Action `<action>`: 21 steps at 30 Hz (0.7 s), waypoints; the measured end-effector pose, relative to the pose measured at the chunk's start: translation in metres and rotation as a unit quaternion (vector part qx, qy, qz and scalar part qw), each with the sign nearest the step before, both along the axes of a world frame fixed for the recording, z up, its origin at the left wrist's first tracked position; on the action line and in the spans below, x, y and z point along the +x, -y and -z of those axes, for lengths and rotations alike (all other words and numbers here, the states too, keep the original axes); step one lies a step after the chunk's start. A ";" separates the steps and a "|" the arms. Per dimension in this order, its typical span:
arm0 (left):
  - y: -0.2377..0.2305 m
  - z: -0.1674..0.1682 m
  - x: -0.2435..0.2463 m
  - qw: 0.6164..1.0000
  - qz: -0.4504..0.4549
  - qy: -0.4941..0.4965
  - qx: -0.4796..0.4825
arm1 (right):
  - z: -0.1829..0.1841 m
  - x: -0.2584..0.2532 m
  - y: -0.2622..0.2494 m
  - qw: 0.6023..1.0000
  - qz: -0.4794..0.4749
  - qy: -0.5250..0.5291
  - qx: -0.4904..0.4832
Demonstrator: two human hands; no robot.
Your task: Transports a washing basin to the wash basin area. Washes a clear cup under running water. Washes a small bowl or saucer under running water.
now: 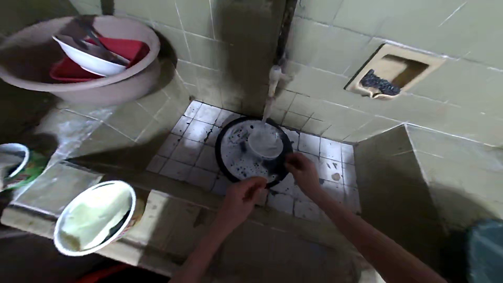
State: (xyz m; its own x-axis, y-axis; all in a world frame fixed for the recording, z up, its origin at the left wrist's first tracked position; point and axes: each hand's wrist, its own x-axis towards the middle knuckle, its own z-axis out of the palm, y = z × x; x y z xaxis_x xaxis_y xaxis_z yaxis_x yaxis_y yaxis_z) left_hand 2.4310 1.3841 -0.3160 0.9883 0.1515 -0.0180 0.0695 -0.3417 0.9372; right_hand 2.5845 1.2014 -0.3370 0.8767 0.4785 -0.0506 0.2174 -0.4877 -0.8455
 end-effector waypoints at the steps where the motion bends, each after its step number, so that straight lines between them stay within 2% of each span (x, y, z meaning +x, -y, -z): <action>1: -0.003 0.002 0.017 0.999 0.002 -0.048 -0.022 | 0.009 0.020 -0.015 0.999 -0.002 0.025 -0.031; 3: -0.011 0.008 0.052 0.988 -0.012 -0.135 -0.069 | 0.024 0.055 -0.044 0.994 -0.030 0.071 -0.082; 5: -0.017 0.021 0.087 0.978 -0.048 -0.175 -0.107 | 0.034 0.085 -0.069 0.984 -0.076 0.102 -0.125; 8: -0.024 0.045 0.131 0.958 -0.109 -0.182 -0.191 | 0.050 0.114 -0.095 0.968 -0.129 0.116 -0.180; 11: -0.025 0.069 0.166 0.944 -0.178 -0.149 -0.233 | 0.049 0.128 -0.106 0.957 -0.141 0.062 -0.246; 14: -0.023 0.083 0.187 0.936 -0.216 -0.144 -0.238 | 0.037 0.132 -0.109 0.949 -0.135 -0.016 -0.283; 16: -0.020 0.085 0.191 0.947 -0.202 -0.154 -0.196 | 0.029 0.131 -0.106 0.929 -0.170 -0.064 -0.323; 18: -0.021 0.085 0.188 0.963 -0.164 -0.155 -0.147 | 0.022 0.128 -0.108 0.908 -0.204 -0.072 -0.358; 21: -0.020 0.077 0.175 0.965 -0.137 -0.162 -0.155 | 0.016 0.121 -0.112 0.904 -0.209 -0.064 -0.368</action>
State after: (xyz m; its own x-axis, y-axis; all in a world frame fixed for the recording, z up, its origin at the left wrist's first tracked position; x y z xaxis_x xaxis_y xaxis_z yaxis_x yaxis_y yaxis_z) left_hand 2.6060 1.4044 -0.3932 0.8467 0.3435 -0.4064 0.4243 0.0250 0.9052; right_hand 2.7052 1.3136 -0.3533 0.5908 0.5623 -0.5787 0.4362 -0.8259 -0.3572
